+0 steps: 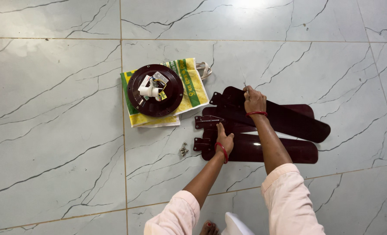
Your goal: The person attaches maroon fan blades to a ceiling fan motor housing using a screwdriver. They secure each blade one by one, tightening the screws to fasten them to the central hub.
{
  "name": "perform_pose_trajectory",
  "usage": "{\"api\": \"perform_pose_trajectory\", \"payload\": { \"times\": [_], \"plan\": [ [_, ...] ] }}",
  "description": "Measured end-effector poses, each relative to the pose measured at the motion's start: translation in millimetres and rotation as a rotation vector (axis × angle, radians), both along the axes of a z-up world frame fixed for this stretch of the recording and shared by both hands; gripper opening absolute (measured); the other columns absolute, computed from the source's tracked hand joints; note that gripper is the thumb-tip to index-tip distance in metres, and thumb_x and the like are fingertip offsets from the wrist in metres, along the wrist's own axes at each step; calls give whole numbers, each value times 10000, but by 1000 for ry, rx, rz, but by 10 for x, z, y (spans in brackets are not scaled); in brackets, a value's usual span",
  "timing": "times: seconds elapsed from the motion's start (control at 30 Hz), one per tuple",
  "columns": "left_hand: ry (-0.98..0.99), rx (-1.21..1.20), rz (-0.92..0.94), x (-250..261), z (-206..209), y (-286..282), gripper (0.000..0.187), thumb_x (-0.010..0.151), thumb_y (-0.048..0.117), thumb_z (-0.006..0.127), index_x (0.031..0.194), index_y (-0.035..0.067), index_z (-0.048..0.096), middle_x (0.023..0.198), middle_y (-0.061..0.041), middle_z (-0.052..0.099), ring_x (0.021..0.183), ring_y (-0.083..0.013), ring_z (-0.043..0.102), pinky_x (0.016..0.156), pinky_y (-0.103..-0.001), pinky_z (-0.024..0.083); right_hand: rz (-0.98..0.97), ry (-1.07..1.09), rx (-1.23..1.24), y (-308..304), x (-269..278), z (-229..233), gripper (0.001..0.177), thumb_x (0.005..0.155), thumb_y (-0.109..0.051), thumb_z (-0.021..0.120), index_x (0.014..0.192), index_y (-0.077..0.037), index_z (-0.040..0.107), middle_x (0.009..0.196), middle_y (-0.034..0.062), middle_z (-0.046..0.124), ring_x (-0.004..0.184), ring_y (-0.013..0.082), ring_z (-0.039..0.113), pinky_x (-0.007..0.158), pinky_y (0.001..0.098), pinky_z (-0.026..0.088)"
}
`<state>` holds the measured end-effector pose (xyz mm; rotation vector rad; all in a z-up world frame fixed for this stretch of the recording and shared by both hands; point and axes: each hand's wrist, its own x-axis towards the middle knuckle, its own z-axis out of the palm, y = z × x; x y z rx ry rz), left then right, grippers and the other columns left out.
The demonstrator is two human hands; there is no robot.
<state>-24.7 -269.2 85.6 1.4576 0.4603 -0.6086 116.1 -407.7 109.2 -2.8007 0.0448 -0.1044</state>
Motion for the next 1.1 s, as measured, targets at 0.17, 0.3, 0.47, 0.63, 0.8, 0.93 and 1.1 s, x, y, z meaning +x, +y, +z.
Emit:
{"api": "perform_pose_trajectory", "payload": {
  "times": [0.17,0.3,0.47,0.63,0.8,0.93,1.1],
  "plan": [
    [-34,16,-1,-2,-25,24,814,989,111,494,1627,98,-11,1728,-82,-38,1587,-264,46,1294,-377,111,-49,14,123,132,-38,93,154,1036,-161,557,1143,-114,657,839,108,712,822,316,694,762,481,524],
    [-93,51,3,-24,-71,53,819,977,106,511,1627,89,13,1727,-94,-6,1588,-264,72,1292,-365,120,-156,93,198,267,-109,114,160,1030,-180,564,1152,-120,649,753,160,683,734,321,673,685,489,496],
    [-130,19,50,-148,-40,151,825,956,86,510,1628,85,30,1728,-97,2,1583,-269,87,1286,-360,129,-199,178,270,432,-261,26,165,1030,-179,547,1158,-112,628,741,165,670,660,301,656,626,486,477],
    [-91,39,11,-295,60,352,808,969,95,492,1628,84,25,1726,-89,-7,1586,-256,68,1287,-356,107,-185,196,294,566,-392,-51,164,1024,-192,555,1146,-114,631,755,173,670,670,311,657,636,487,483],
    [-147,50,0,-475,-86,540,779,974,102,496,1619,46,63,1725,-114,17,1592,-255,50,1287,-353,95,-233,259,300,689,-497,-124,181,1014,-205,558,1161,-127,628,855,188,702,774,327,693,717,492,512],
    [-273,139,-11,-581,-343,726,762,967,113,526,1608,2,130,1714,-158,96,1597,-268,79,1290,-357,109,-193,223,324,789,-612,-240,189,996,-188,570,1154,-103,631,946,201,715,890,366,702,799,495,523],
    [-332,222,25,-539,-533,1065,762,947,108,547,1600,-1,170,1712,-166,134,1594,-282,106,1275,-373,136,-189,214,318,887,-686,-434,228,979,-206,592,1181,-108,633,1045,199,718,1004,396,696,865,484,521]
  ]
}}
